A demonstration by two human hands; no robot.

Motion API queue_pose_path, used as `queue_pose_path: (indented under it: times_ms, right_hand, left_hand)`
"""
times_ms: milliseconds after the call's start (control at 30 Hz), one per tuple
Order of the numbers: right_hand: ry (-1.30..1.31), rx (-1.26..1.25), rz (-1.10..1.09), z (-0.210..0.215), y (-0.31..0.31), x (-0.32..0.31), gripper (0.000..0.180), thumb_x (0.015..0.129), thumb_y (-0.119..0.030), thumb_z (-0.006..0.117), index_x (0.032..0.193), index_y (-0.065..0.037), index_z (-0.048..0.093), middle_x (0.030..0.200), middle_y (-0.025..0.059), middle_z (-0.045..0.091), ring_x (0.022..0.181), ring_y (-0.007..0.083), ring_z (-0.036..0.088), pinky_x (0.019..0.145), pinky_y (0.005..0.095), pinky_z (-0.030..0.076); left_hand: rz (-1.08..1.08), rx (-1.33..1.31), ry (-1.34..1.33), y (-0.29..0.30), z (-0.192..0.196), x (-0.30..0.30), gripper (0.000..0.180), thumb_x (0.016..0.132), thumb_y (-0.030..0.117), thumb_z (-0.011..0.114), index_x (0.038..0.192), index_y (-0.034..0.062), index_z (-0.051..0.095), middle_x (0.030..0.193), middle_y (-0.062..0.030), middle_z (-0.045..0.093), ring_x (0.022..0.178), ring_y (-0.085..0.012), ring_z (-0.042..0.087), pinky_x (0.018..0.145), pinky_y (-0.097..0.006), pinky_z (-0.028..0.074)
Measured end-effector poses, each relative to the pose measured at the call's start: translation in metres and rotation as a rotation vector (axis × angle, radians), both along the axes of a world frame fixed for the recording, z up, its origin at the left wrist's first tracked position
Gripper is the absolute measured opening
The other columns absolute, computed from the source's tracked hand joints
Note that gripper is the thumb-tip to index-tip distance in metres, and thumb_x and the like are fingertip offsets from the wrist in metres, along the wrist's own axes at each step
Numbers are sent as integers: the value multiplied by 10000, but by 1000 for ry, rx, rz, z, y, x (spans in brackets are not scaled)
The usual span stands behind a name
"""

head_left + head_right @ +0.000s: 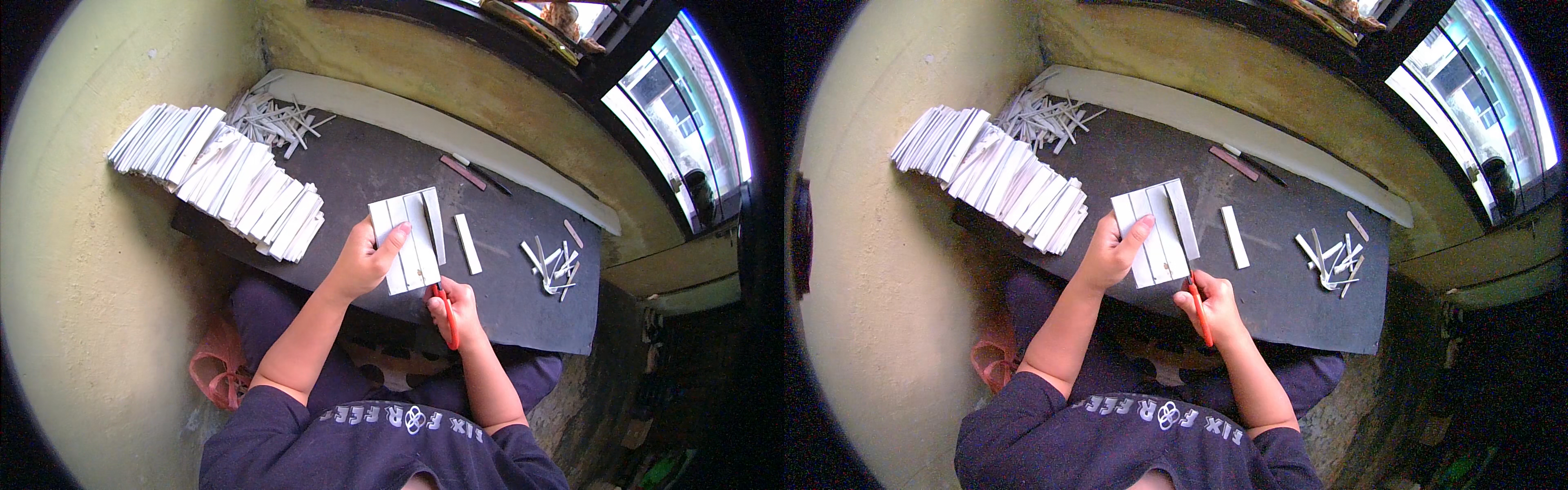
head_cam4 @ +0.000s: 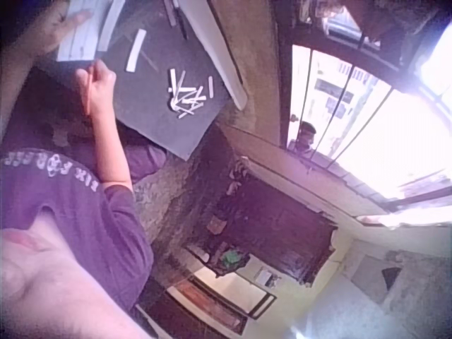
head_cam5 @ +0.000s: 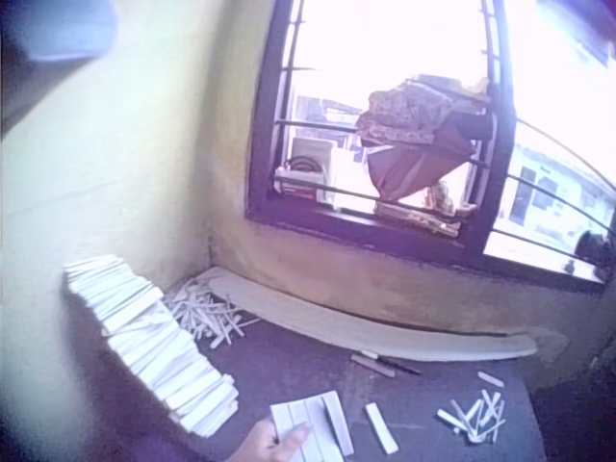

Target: The person sits on the floor and organizes a stack of white paper strips. They then use red-handled scissors to cut a larger sheet of paper into several long strips, placing the cut pieces on the table.

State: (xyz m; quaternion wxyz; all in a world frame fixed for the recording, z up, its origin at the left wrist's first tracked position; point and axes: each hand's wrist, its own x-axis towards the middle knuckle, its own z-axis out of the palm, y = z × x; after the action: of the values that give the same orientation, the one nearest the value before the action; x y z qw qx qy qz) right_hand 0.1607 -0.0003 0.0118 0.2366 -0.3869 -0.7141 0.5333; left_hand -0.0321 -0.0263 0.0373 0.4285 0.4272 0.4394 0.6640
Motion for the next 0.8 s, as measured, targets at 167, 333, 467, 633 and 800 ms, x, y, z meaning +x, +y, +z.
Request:
queue_pose_path:
  times_ms: [167, 333, 467, 633, 800]
  right_hand:
    - [9, -18, -18, 1, -1, -2, 399, 736, -309, 698, 633, -17, 447, 500, 34, 390, 502, 107, 349, 452, 295, 320]
    - [-9, 9, -24, 1, 0, -4, 417, 731, -317, 709, 619, -18, 442, 494, 34, 383, 502, 106, 341, 450, 297, 317]
    - [-13, 18, -31, -3, 1, -4, 436, 729, -336, 714, 612, -16, 441, 485, 41, 375, 491, 108, 336, 443, 299, 315]
    - [-28, 37, -41, 0, 0, -7, 469, 723, -363, 724, 603, -13, 436, 480, 48, 367, 488, 109, 333, 438, 301, 315]
    - [-33, 55, -39, -3, 1, -6, 480, 712, -367, 733, 599, -8, 434, 477, 53, 371, 488, 110, 334, 439, 300, 319]
  left_hand:
    - [0, -10, -4, 0, -3, -2, 247, 913, 186, 522, 1043, -19, 566, 886, -38, 623, 774, -77, 571, 669, -237, 468]
    - [4, -23, 16, -1, 0, -4, 247, 911, 186, 521, 1042, -18, 569, 889, -38, 624, 782, -78, 570, 678, -238, 465]
    - [3, -24, 4, -2, 1, -4, 245, 911, 185, 520, 1038, -18, 571, 889, -37, 625, 784, -79, 571, 680, -237, 464]
    - [5, -17, 9, -2, -2, -7, 244, 912, 183, 518, 1040, -18, 569, 893, -40, 627, 789, -81, 577, 685, -239, 467]
    - [-12, -23, -17, -3, -2, -7, 239, 911, 174, 518, 1045, -19, 565, 897, -41, 628, 797, -81, 579, 691, -239, 471]
